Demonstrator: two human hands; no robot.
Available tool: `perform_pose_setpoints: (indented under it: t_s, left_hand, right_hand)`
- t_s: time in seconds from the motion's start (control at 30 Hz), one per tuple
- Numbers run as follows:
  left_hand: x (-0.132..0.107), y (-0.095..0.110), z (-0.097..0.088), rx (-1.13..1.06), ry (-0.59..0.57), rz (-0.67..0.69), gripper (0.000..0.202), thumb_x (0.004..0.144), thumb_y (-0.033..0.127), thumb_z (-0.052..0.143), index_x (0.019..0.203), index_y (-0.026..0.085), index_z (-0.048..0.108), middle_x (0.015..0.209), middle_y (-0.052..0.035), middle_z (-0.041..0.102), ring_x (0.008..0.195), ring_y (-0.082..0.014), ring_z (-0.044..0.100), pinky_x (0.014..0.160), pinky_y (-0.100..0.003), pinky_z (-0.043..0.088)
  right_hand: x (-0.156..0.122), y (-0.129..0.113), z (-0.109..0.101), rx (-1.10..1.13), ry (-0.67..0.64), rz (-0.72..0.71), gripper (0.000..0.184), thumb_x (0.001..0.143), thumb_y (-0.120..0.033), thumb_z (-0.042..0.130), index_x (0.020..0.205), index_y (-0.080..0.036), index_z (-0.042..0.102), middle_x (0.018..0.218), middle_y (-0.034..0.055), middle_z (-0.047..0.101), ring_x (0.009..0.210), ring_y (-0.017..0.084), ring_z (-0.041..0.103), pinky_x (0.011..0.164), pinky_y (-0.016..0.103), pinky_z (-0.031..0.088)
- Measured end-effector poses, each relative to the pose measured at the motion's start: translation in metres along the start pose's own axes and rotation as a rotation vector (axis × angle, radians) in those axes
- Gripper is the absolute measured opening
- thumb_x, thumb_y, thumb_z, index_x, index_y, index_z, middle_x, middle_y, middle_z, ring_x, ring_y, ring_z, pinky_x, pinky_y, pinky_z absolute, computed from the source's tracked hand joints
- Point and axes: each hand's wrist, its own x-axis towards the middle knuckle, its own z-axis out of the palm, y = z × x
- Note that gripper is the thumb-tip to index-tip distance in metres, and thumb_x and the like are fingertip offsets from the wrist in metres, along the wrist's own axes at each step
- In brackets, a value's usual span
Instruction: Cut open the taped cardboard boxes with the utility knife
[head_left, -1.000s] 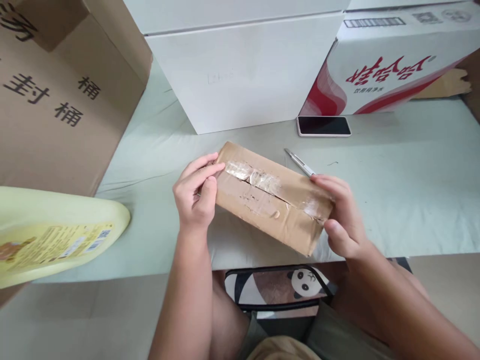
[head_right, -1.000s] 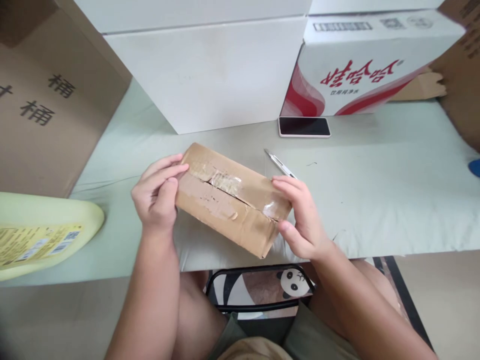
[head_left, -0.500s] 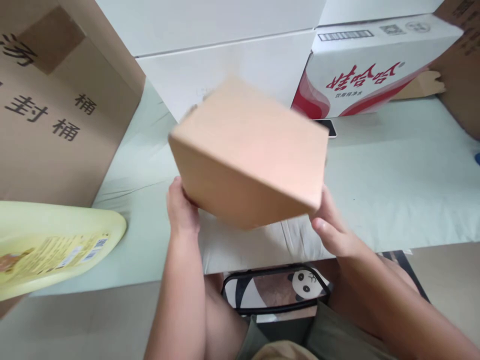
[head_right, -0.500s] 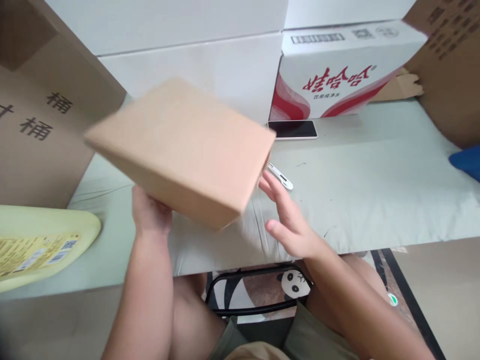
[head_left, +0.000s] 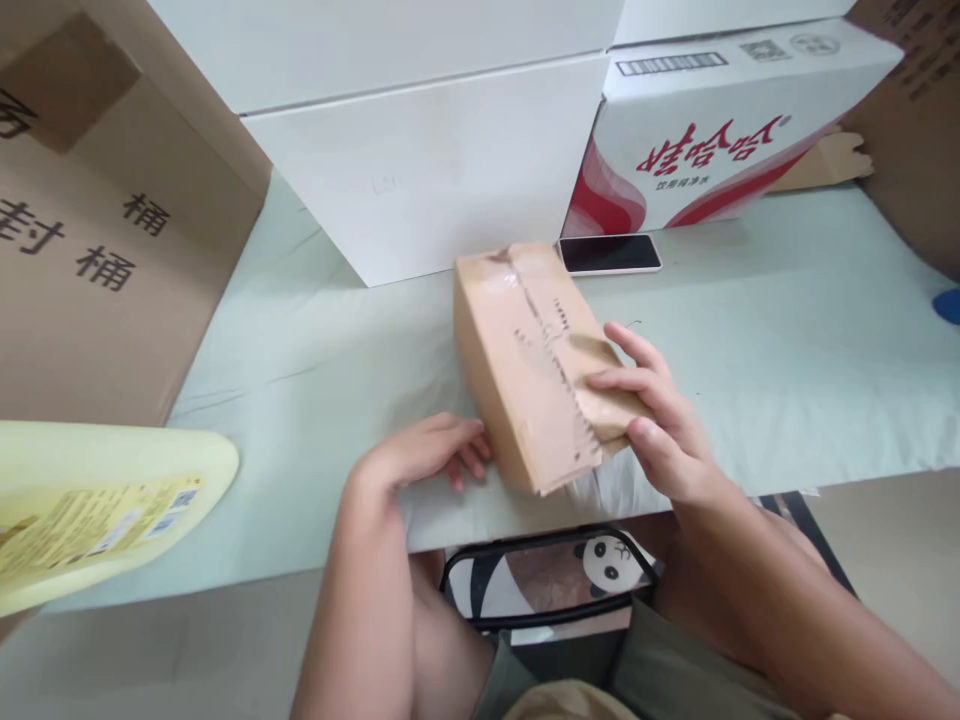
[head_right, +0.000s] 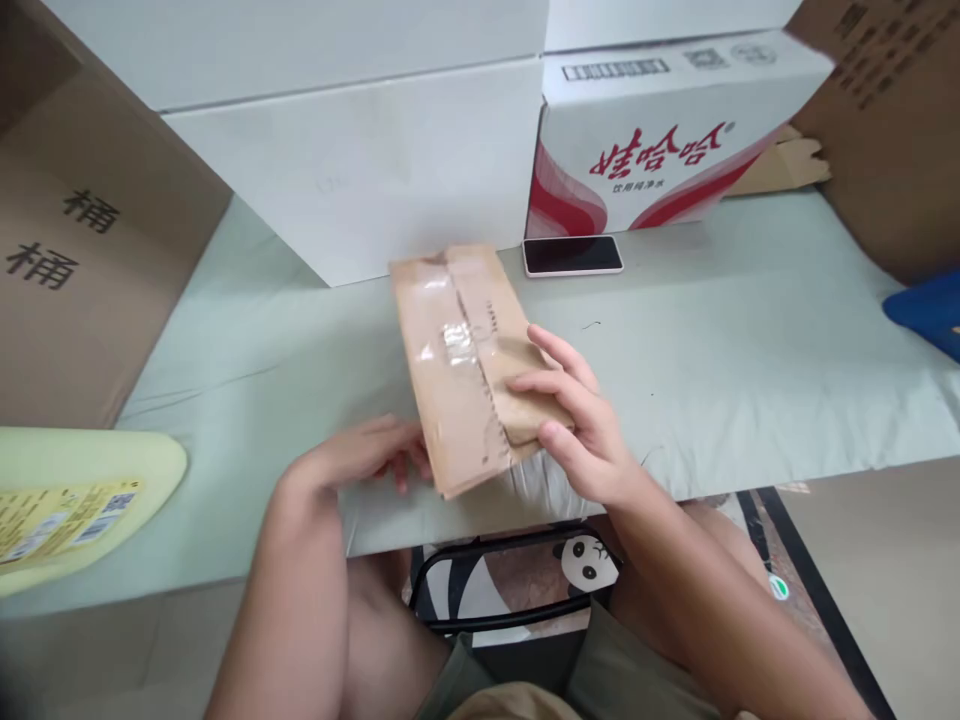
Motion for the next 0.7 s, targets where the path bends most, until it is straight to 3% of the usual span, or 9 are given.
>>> perform_pose_setpoints:
  t_s: [0.07, 0.17, 0.23, 0.3, 0.37, 0.43, 0.7]
  left_hand:
    - [0.003, 0.002, -0.003, 0.023, 0.1, 0.031, 0.041, 0.084, 0.057, 0.064, 0.068, 0.02, 0.066, 0.058, -0.0043, 0.064, 0.049, -0.0173, 0.055, 0.052, -0.031, 0.042]
    - [0.012, -0.001, -0.012, -0.141, 0.474, 0.22, 0.036, 0.088, 0.053, 0.059, 0.07, 0.022, 0.058, 0.058, -0.0003, 0.055, 0.056, -0.0172, 0.056, 0.056, -0.03, 0.046]
    - [0.018, -0.006, -0.018, -0.299, 0.746, 0.431, 0.036, 0.09, 0.058, 0.058, 0.083, 0.023, 0.06, 0.08, -0.0036, 0.065, 0.073, -0.0194, 0.064, 0.065, -0.031, 0.052]
    - [0.022, -0.012, -0.022, -0.374, 0.862, 0.667, 0.045, 0.086, 0.065, 0.067, 0.108, 0.026, 0.061, 0.113, -0.007, 0.068, 0.1, -0.0235, 0.068, 0.078, -0.034, 0.057]
    - [0.024, -0.017, -0.024, -0.366, 0.795, 0.833, 0.066, 0.08, 0.068, 0.076, 0.13, 0.032, 0.052, 0.133, -0.0087, 0.063, 0.116, -0.0275, 0.067, 0.089, -0.039, 0.06]
    - [0.023, -0.02, -0.023, -0.357, 0.685, 0.889, 0.075, 0.078, 0.066, 0.081, 0.138, 0.035, 0.047, 0.132, -0.009, 0.064, 0.114, -0.0283, 0.069, 0.091, -0.042, 0.061]
    - [0.02, -0.02, -0.022, -0.386, 0.597, 0.954, 0.063, 0.081, 0.046, 0.08, 0.135, 0.035, 0.05, 0.118, -0.005, 0.067, 0.096, -0.0235, 0.071, 0.081, -0.039, 0.064]
  right_hand:
    - [0.0, 0.001, 0.002, 0.003, -0.06, 0.022, 0.026, 0.106, -0.041, 0.058, 0.126, -0.033, 0.073, 0.175, 0.0025, 0.037, 0.15, 0.034, 0.054, 0.123, 0.054, 0.049]
    - [0.0, 0.001, 0.005, 0.026, -0.133, 0.043, 0.025, 0.105, -0.038, 0.059, 0.127, -0.034, 0.07, 0.178, 0.0024, 0.032, 0.152, 0.034, 0.053, 0.118, 0.052, 0.053]
    - [-0.001, -0.001, 0.007, 0.059, -0.184, 0.037, 0.026, 0.106, -0.041, 0.058, 0.129, -0.034, 0.069, 0.179, 0.0021, 0.03, 0.155, 0.034, 0.049, 0.119, 0.052, 0.052]
    - [-0.001, -0.003, 0.01, 0.101, -0.261, 0.028, 0.027, 0.106, -0.042, 0.057, 0.13, -0.034, 0.068, 0.178, 0.0029, 0.032, 0.157, 0.033, 0.047, 0.121, 0.052, 0.049]
    - [-0.001, -0.005, 0.014, 0.136, -0.313, 0.035, 0.026, 0.107, -0.041, 0.057, 0.13, -0.034, 0.068, 0.177, 0.0035, 0.036, 0.157, 0.032, 0.047, 0.123, 0.052, 0.047]
    - [-0.001, -0.006, 0.018, 0.167, -0.329, 0.058, 0.026, 0.107, -0.04, 0.057, 0.13, -0.035, 0.067, 0.176, 0.0027, 0.037, 0.157, 0.031, 0.047, 0.123, 0.052, 0.047]
    - [-0.004, -0.006, 0.021, 0.263, -0.313, 0.14, 0.024, 0.109, -0.042, 0.053, 0.127, -0.04, 0.067, 0.174, -0.0034, 0.039, 0.156, 0.028, 0.047, 0.124, 0.052, 0.044]
